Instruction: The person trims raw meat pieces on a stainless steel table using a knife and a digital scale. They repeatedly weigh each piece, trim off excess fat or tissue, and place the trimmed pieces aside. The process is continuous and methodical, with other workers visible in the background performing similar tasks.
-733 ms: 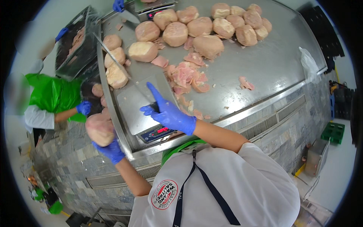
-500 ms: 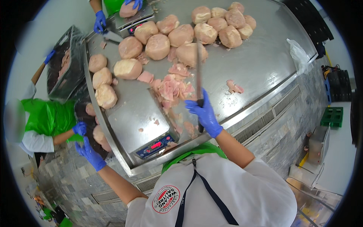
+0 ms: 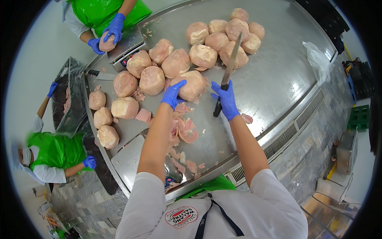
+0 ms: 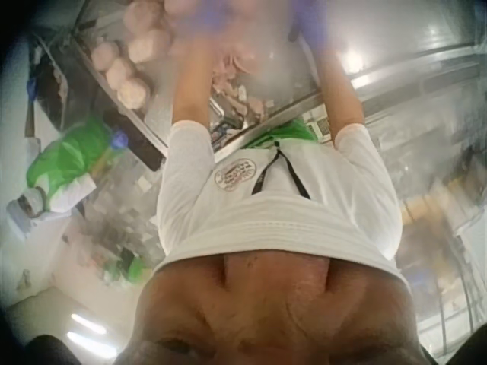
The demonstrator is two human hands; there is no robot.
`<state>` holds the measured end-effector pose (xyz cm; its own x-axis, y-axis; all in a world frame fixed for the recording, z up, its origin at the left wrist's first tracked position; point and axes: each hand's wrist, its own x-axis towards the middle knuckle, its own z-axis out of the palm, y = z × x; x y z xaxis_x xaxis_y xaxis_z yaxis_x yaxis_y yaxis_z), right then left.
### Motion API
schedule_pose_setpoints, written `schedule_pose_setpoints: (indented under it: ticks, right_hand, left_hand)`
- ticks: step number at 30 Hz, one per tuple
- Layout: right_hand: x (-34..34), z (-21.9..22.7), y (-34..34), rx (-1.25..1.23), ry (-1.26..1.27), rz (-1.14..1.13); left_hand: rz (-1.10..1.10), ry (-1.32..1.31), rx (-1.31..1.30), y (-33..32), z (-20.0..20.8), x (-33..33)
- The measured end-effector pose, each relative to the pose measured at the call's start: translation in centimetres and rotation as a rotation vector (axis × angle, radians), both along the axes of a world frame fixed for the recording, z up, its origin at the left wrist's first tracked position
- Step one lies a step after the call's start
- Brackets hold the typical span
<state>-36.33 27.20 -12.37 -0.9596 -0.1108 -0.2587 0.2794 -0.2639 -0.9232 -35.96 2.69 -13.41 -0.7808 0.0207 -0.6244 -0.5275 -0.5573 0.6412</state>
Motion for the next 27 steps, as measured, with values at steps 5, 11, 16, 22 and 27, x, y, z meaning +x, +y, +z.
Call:
schedule_pose_setpoints:
  ticks: [5,11,16,22,27]
  right_hand:
    - [-3.5,-4.8,-2.3,-0.103,-0.086,0.052]
    - [0.9,-3.8,-2.0,-0.169,-0.126,0.099]
    - [6.5,1.3,-3.3,-0.370,-0.125,0.206]
    - [14.4,5.5,-11.3,-0.325,-0.038,0.602]
    - [17.6,6.3,-16.8,-0.216,0.054,0.921]
  left_hand:
    - [0.002,-0.028,-0.095,0.2,-0.2,0.6]
    - [0.108,0.479,-0.448,3.7,2.7,6.4]
    - [0.222,0.759,-1.186,5.7,8.3,16.4]
    - [0.144,0.940,-2.260,2.7,9.4,32.2]
    - [-0.196,0.514,-2.127,0.5,8.5,40.1]
